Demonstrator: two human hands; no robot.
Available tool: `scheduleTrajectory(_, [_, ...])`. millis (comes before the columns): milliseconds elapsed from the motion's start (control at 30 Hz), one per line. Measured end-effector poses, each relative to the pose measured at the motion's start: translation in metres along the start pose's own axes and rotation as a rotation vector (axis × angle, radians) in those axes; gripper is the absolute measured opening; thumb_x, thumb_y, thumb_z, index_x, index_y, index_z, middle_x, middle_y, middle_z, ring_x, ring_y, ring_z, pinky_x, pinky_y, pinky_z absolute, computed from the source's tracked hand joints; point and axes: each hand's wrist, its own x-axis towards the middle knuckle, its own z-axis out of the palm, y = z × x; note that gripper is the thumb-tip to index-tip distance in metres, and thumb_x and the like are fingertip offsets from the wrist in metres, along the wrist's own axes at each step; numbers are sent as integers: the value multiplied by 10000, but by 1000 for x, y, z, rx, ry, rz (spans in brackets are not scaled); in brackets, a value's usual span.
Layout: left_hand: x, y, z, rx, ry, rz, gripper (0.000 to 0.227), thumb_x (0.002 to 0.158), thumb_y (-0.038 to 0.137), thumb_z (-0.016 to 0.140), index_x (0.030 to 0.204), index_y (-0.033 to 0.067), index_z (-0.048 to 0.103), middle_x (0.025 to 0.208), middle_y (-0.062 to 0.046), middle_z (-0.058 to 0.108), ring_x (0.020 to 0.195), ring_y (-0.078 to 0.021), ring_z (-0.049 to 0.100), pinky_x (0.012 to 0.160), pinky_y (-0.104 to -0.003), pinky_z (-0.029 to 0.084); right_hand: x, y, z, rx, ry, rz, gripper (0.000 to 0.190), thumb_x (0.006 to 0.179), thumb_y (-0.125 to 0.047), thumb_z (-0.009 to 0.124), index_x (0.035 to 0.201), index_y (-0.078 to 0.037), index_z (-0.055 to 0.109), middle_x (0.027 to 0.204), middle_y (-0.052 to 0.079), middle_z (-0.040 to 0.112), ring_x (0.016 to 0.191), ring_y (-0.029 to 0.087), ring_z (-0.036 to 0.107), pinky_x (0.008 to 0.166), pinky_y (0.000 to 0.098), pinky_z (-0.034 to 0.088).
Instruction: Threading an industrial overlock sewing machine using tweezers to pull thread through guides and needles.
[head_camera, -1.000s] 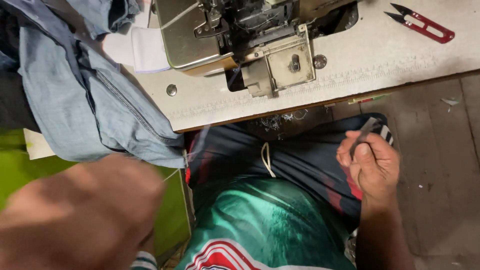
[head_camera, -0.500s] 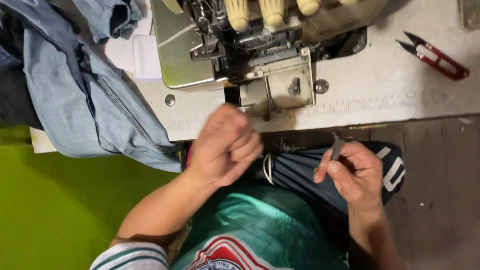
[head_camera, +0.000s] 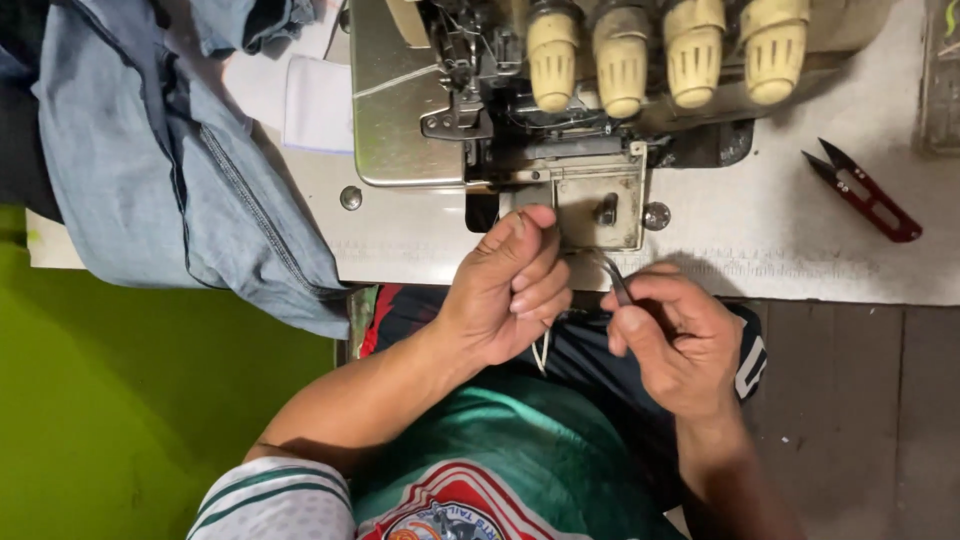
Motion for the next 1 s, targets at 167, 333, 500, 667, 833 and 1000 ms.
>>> scheduleTrajectory(167, [0, -3, -9, -56, -28, -45, 238, 1087, 240, 526, 1225, 135, 690, 590, 15, 319, 465, -77, 365, 450, -168, 324, 20, -11, 11, -291, 23, -150, 124, 845, 108, 729, 946, 123, 658, 775, 210, 654, 532, 211, 675, 485, 297, 517])
scheduleTrajectory(333, [0, 0, -12, -57, -48, -62, 259, 1087, 257, 521, 1242, 139, 690, 572, 4, 341, 461, -82, 383, 456, -172, 332, 35, -17, 19, -362, 3, -196, 124, 864, 73, 734, 963, 122, 680, 783, 216, 658, 512, 225, 590, 472, 323, 468])
scheduleTrajectory(500, [-8, -3, -16, -10, -53, -33, 257, 1080, 255, 538, 1238, 122, 692, 551, -8, 339, 442, -90, 361, 445, -184, 329, 13, 19, 16, -67, 65, -89, 159, 955, 28, 622, 1069, 116, 555, 812, 202, 599, 584, 159, 566, 508, 290, 506])
scheduleTrajectory(667, [-19, -17, -24, 318, -29, 71, 224, 1028, 139, 646, 1206, 19, 707, 528, 5, 405, 474, -33, 307, 442, -149, 328, 8, 33, 31, 138, -12, 120, 336, 833, -9, 761, 1121, 107, 634, 830, 89, 691, 726, 51, 614, 604, 203, 525])
scheduleTrajectory(833, [-20, -10, -27, 465, -14, 132, 243, 1021, 107, 662, 1240, 9, 702, 970, -221, 747, 480, -37, 383, 426, -166, 357, 2, 34, 45, 154, 103, 75, 172, 894, 72, 689, 1048, 121, 629, 909, 208, 706, 811, 172, 704, 649, 286, 596])
scheduleTrajectory(1000, [-21, -16, -48, 466, -3, 38, 341, 1046, 169, 625, 1335, -11, 632, 1237, -237, 693, 513, -20, 465, 430, -137, 383, -1, 50, 40, 126, 102, 44, 129, 908, 55, 682, 1001, 124, 626, 947, 240, 711, 878, 199, 704, 679, 327, 611])
